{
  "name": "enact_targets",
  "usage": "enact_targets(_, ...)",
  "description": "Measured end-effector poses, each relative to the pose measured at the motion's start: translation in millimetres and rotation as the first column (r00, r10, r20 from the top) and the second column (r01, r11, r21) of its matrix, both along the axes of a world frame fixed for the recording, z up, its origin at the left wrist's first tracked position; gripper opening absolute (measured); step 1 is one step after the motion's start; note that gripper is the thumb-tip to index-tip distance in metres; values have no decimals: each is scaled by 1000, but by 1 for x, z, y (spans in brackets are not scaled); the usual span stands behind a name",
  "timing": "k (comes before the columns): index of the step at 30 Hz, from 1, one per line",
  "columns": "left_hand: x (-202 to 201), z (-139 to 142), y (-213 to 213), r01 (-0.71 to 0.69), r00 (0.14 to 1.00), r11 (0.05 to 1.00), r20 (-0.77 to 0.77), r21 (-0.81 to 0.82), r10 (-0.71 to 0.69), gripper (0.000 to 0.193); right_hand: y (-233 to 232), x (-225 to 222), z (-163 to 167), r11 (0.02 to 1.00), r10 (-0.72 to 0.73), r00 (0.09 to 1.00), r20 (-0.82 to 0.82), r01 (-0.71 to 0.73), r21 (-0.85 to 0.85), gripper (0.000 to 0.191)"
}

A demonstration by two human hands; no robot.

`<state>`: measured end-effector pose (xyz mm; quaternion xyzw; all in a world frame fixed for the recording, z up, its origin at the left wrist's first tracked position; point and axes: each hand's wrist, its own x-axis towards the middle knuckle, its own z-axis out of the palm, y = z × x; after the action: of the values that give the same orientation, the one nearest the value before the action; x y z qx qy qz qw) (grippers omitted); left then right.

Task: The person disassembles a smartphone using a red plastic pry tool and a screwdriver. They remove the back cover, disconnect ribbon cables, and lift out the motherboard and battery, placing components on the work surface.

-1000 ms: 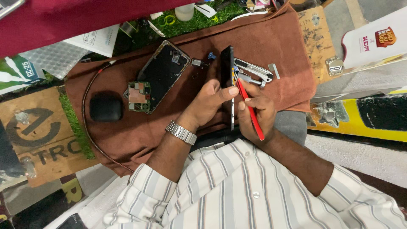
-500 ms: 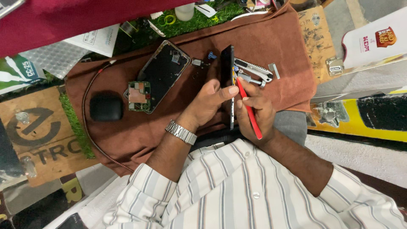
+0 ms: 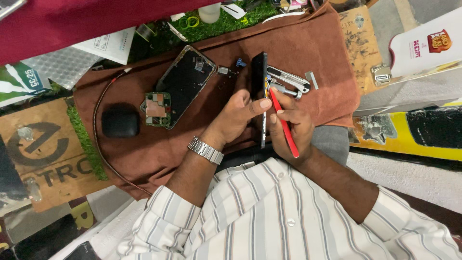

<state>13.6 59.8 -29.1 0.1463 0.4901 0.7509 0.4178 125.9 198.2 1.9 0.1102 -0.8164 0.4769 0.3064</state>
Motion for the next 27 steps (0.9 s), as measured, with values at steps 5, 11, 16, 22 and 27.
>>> enact_targets(5, 0, -2, 0, 6, 1000, 1000, -7, 13, -6, 65, 0, 0, -3, 999, -39, 998, 41, 38, 21, 17)
enact_targets(11, 0, -4, -1, 15, 1000, 999, 0, 41, -15, 66, -1, -1, 3, 1000, 0, 1000, 14, 0, 11, 19)
enact_targets(16, -2, -2, 5, -16, 995, 990, 99, 137, 2, 80, -9, -6, 17, 991, -39, 994, -102, 26, -131, 16)
enact_targets(22, 3, 7, 7, -66, 988, 950, -115, 304, 105, 124, -4, -8, 40, 899, -23, 963, 267, 137, -416, 15)
enact_targets(27, 5, 6, 10, -73, 965, 952, -221, 297, 143, 124, -3, -10, 53, 882, -76, 865, 495, 290, -371, 8)
